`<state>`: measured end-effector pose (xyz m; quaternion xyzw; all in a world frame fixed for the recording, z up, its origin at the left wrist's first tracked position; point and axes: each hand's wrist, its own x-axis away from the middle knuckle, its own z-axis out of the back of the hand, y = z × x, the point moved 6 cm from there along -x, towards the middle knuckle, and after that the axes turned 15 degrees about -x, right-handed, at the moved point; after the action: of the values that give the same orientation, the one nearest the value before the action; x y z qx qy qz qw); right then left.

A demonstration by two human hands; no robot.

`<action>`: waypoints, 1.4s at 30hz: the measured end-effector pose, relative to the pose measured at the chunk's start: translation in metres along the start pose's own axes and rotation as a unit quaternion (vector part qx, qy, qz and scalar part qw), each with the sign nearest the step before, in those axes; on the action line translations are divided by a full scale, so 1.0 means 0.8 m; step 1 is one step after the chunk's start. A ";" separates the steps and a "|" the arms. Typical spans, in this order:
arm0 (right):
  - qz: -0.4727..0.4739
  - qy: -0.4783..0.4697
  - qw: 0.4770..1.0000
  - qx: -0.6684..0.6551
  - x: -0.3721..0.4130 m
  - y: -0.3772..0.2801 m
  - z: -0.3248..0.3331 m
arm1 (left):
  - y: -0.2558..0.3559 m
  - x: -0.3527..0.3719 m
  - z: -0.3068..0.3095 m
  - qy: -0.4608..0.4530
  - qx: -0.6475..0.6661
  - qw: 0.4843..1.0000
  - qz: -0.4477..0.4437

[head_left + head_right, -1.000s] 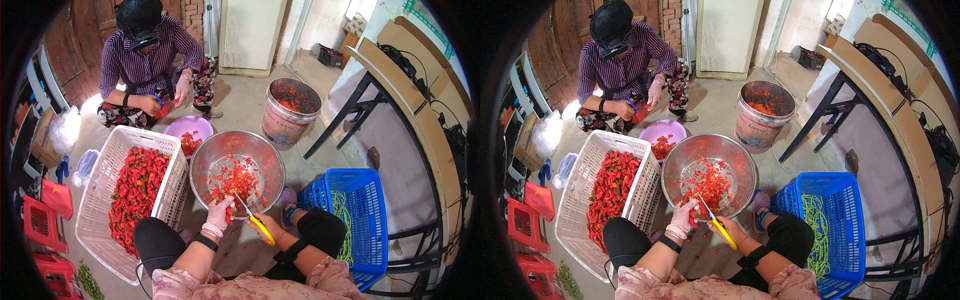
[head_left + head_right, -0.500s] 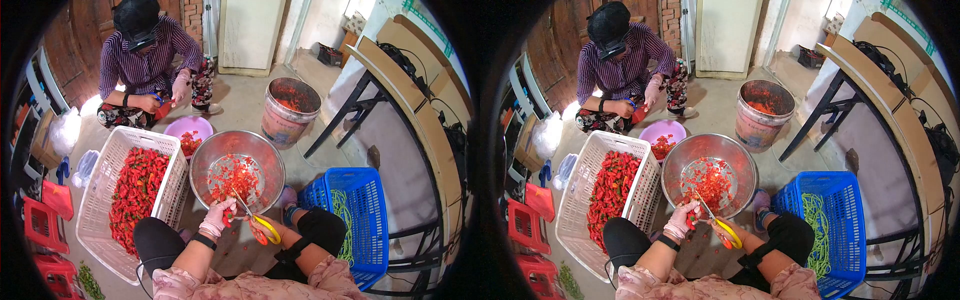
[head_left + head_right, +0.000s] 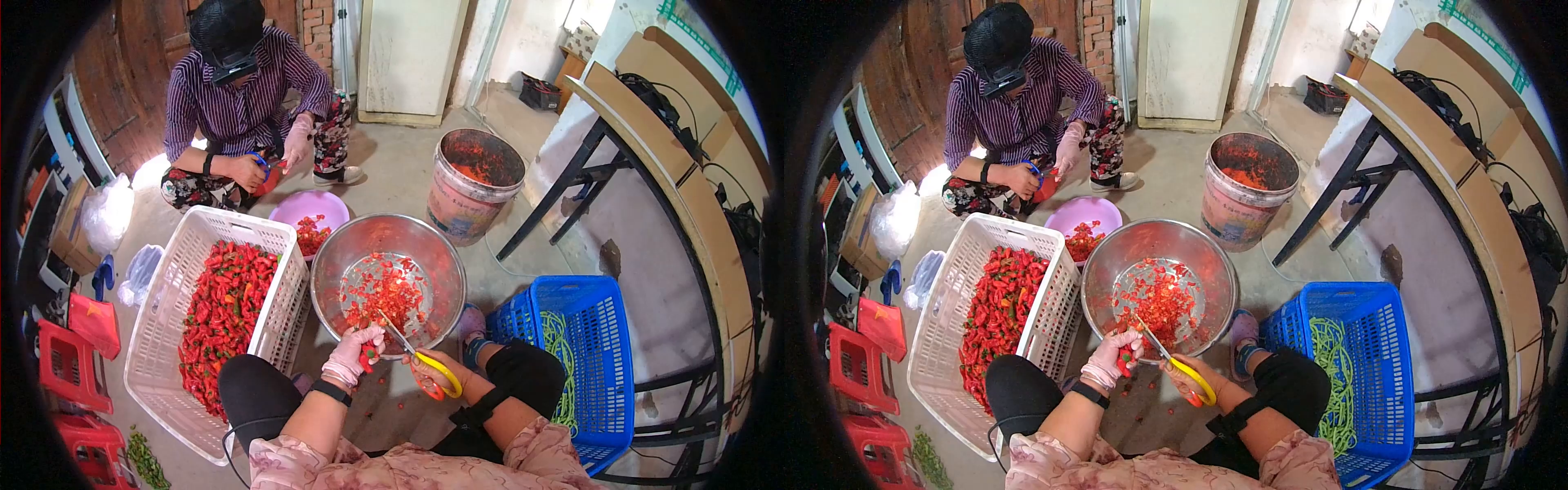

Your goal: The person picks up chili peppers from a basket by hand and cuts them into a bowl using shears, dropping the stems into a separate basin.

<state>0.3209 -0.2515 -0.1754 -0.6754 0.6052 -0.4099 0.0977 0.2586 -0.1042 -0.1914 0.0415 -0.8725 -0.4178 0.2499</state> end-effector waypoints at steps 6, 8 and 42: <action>0.055 0.041 0.993 0.100 0.001 -0.009 0.000 | -0.002 -0.003 0.006 0.001 0.045 0.999 -0.014; 0.032 0.069 0.990 0.120 0.005 -0.012 0.001 | -0.005 -0.005 0.009 0.012 0.047 0.999 -0.012; 0.073 0.198 0.965 0.158 0.004 -0.020 0.023 | -0.035 0.023 0.045 0.177 -0.320 0.914 0.177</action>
<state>0.3451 -0.2573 -0.1756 -0.5107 0.5873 -0.6179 0.1114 0.2220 -0.1021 -0.2243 -0.1230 -0.6270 -0.6089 0.4700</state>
